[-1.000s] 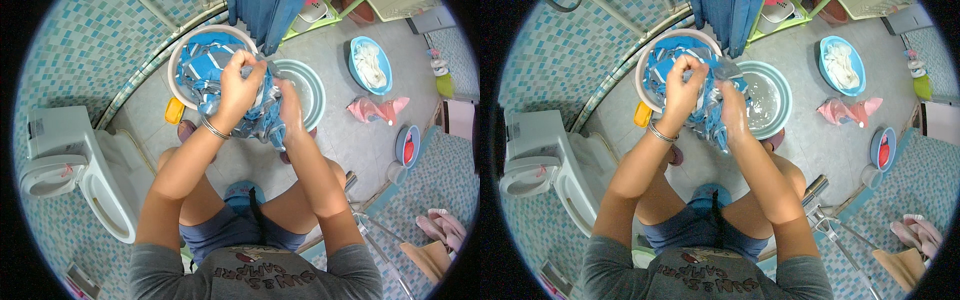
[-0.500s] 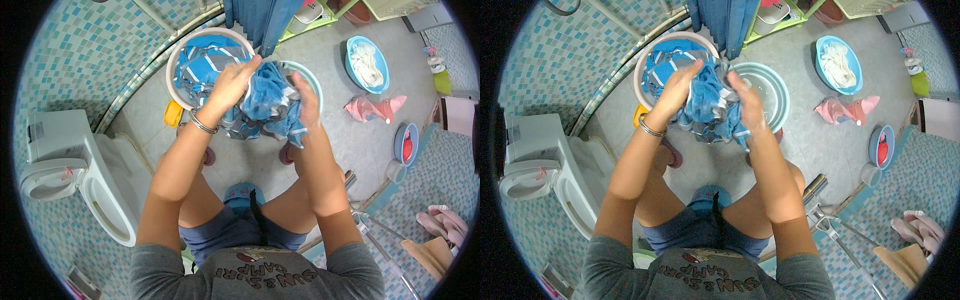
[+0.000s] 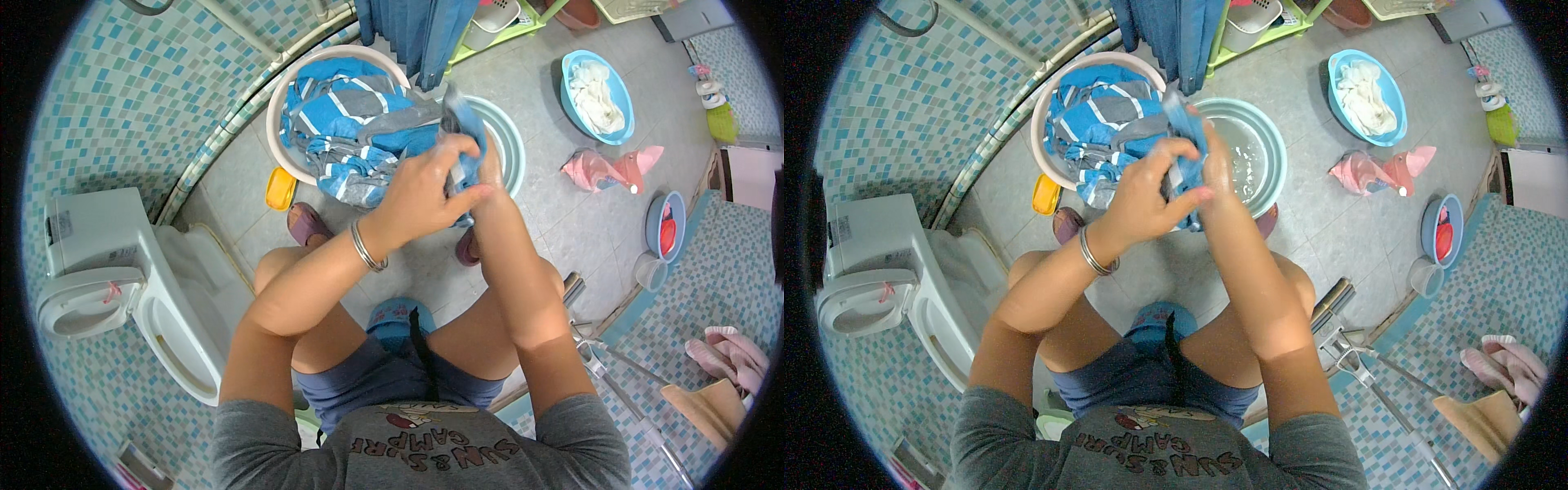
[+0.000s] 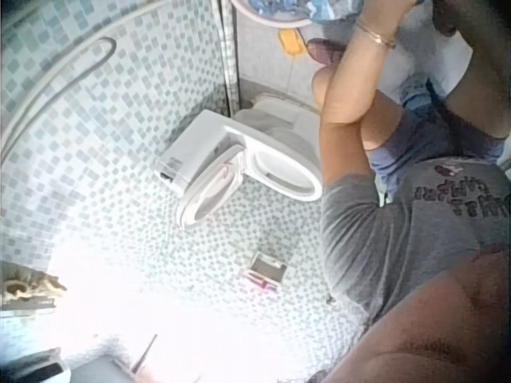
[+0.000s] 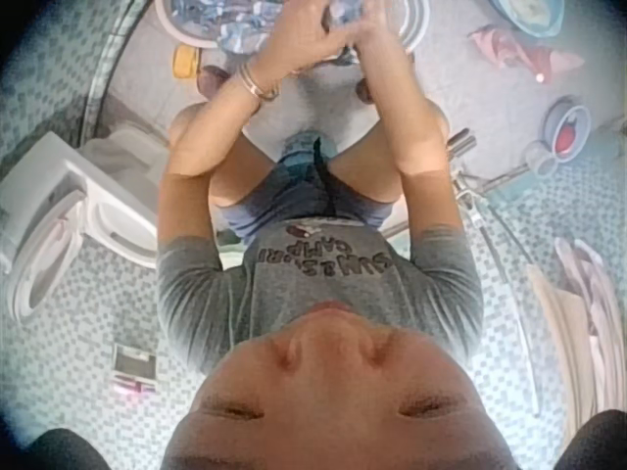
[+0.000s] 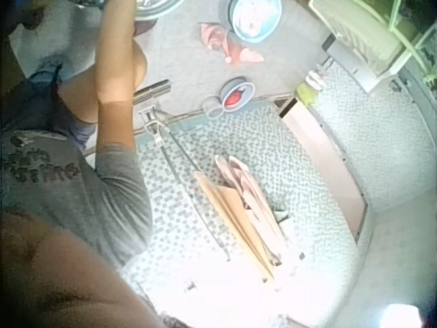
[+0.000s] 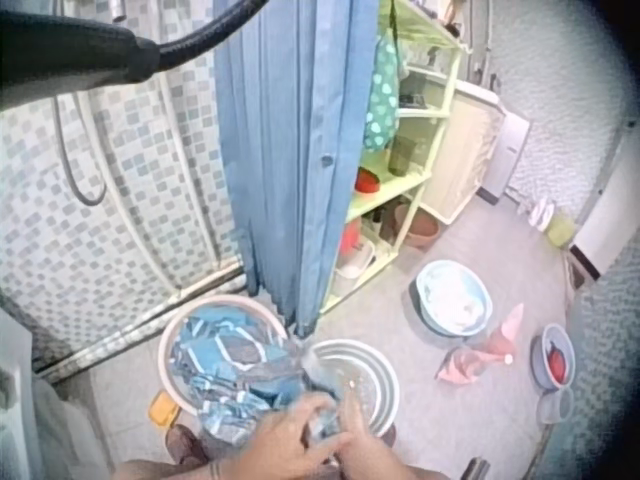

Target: The person sits on a small stool in a bathroom and hand-washes a blue and grey striped garment in a white basin filled with water. They repeatedly submerge, scrub, and wring the fabric by hand throughout the clip.

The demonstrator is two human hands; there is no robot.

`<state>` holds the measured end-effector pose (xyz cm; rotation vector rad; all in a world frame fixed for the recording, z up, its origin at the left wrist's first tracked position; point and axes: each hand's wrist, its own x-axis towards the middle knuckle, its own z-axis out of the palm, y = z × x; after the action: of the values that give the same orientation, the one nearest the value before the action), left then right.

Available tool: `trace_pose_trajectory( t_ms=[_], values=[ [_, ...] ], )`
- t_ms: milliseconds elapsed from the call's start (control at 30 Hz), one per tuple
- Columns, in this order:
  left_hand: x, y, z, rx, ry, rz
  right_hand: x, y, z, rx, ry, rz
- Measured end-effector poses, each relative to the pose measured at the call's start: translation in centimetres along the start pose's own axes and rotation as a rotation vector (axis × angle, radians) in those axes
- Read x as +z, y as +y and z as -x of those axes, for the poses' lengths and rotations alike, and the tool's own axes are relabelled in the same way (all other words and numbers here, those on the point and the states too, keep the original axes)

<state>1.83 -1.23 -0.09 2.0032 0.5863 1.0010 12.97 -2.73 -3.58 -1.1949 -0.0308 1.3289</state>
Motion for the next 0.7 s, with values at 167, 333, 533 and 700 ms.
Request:
trace_pose_trajectory(
  t_ms=[167,333,533,700],
  values=[
    [-2.6,-4.0,-2.7,-0.243,0.265,-0.292,1.5,1.6,1.5,-0.011,-0.054,0.131],
    [-0.9,0.4,0.2,-0.103,-0.021,0.026,-0.5,0.5,-1.3,0.069,-0.091,0.077],
    [-2.9,-4.8,-2.4,-0.319,0.303,-0.167,1.9,2.3,1.8,-0.343,-0.059,0.337],
    [-1.3,-0.6,-0.4,-0.112,0.062,0.037,0.0,0.3,-1.0,-0.216,-0.023,0.164]
  ],
)
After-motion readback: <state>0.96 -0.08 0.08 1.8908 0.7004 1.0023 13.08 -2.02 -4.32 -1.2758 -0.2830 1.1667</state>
